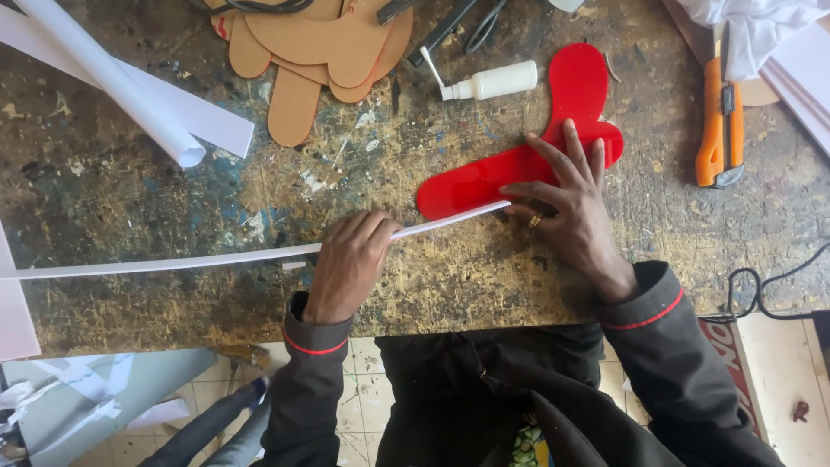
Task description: Applying glue to the edge of a red acrylic letter and attaching a white plastic strip to create a 3D channel letter.
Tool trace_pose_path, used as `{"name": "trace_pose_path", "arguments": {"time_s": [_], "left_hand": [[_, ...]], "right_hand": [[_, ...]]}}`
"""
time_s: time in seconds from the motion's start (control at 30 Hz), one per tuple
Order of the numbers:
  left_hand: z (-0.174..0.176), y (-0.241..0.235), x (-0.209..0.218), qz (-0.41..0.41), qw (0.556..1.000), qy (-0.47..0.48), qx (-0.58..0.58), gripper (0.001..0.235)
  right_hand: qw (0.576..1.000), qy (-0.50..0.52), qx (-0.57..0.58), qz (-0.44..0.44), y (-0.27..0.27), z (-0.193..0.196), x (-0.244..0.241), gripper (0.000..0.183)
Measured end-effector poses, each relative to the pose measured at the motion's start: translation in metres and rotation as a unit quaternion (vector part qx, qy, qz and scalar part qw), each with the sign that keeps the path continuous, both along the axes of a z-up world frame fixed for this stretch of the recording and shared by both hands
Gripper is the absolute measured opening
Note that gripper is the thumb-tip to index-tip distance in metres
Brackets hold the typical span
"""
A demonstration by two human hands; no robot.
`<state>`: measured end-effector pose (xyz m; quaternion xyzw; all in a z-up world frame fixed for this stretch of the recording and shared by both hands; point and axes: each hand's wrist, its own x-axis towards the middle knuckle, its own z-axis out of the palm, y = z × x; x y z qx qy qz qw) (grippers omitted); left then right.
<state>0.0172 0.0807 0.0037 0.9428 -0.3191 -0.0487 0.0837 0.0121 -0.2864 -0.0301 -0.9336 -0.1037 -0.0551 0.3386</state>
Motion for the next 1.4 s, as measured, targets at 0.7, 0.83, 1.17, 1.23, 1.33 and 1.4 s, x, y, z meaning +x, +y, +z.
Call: {"name": "trace_pose_path", "arguments": {"time_s": [0.7,0.83,1.17,1.23,1.33,1.4], "left_hand": [[-0.005,0.007,0.002,-0.115,0.993,-0.003,0.027,0.025],[-0.007,0.007,0.004,-0.137,0.990,-0.013,0.027,0.028],[-0.009,0.002,-0.002,-0.152,0.988,-0.037,-0.015,0.038],[-0.006,-0.001,-0.001,-0.159,0.987,-0.035,-0.020,0.034],[-0.003,-0.003,-0.002,-0.164,0.986,-0.032,-0.024,0.032],[-0.002,-0.004,0.001,-0.167,0.985,-0.039,-0.019,0.034]], "right_hand": [[0.992,-0.060,-0.024,0.113,-0.016,-0.007,0.022,0.022],[0.986,-0.076,-0.023,0.147,-0.022,-0.013,0.030,0.026],[0.969,-0.018,0.016,0.246,-0.032,0.017,0.040,0.073],[0.969,-0.008,0.021,0.248,-0.032,0.022,0.042,0.064],[0.966,-0.002,0.022,0.258,-0.033,0.022,0.042,0.051],[0.965,-0.012,0.015,0.263,-0.035,0.020,0.047,0.047]]}}
